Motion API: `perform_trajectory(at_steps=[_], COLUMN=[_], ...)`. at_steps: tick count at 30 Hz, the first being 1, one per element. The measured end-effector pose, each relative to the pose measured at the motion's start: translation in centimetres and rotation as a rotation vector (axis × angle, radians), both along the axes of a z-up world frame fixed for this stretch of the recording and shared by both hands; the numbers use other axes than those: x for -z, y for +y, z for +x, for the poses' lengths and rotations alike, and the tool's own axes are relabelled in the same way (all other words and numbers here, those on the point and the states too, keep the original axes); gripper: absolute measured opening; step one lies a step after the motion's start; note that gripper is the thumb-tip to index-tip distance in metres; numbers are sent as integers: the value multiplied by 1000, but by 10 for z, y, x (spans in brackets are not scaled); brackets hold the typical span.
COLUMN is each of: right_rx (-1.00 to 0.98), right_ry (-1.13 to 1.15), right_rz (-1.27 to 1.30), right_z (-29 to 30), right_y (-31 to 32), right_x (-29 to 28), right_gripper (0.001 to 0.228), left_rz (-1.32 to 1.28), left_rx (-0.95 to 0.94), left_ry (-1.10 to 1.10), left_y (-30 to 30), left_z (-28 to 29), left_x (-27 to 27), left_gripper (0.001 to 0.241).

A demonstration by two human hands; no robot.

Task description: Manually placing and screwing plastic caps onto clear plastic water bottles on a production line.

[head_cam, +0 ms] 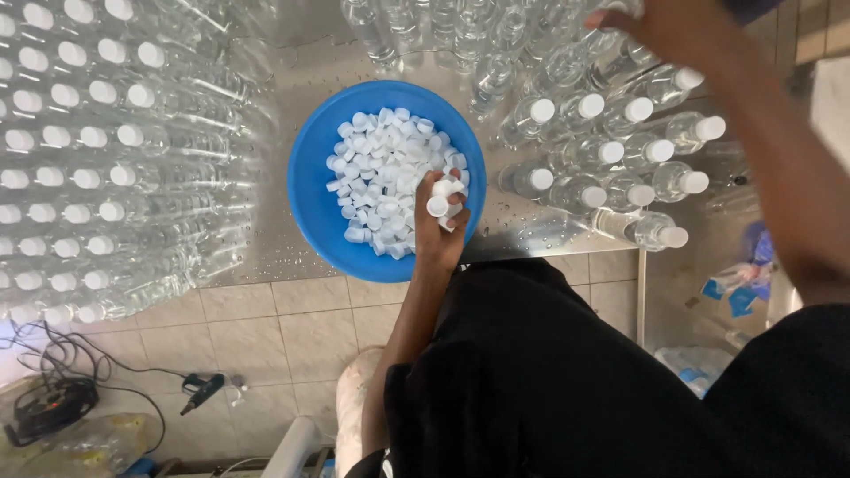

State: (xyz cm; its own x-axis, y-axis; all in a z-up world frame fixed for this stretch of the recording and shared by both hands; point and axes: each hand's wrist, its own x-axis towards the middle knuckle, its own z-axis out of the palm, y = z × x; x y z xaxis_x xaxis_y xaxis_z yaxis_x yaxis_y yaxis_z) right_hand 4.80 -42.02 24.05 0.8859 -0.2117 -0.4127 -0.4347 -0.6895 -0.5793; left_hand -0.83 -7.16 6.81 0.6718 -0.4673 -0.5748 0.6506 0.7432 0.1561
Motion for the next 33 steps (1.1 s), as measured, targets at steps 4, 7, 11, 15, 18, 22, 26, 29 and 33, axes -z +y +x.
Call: perform_trajectory(at_steps=[4,7,11,15,18,22,26,29,33], right_rx=[-476,-1002,-1101,-897,-654,-553,-643,-678,-717], right_ry=[-20,-675,-717,-777,-594,-617,-673,-625,-497], right_rz=[197,-129,-208,28,65,-433,-650,-622,-535], right_z=[-41,-73,-80,-74,-47,-22,-17,-15,-7], right_y=[95,145,150,136,94,-12,-58,-62,-70], right_x=[18,75,83,104,86,112,143,143,144], right_gripper=[58,31,44,23,24,16,20,23,24], left_rz=[121,499,399,239,159,178,206,185,193], left_rx=[134,460,450,389,339,296,279,274,273], left_ry=[46,-378,-319,-120,-22,14,39,44,57], left_y=[-15,-20,-24,-14,-10,0,6,8,7], left_z=[-6,-19,-16,-18,-13,-5,-2,-2,-2], left_x=[-24,-49,-29,-4,-23,-38,-36,-35,-31], left_gripper=[24,45,42,38,28,20,21,20,20])
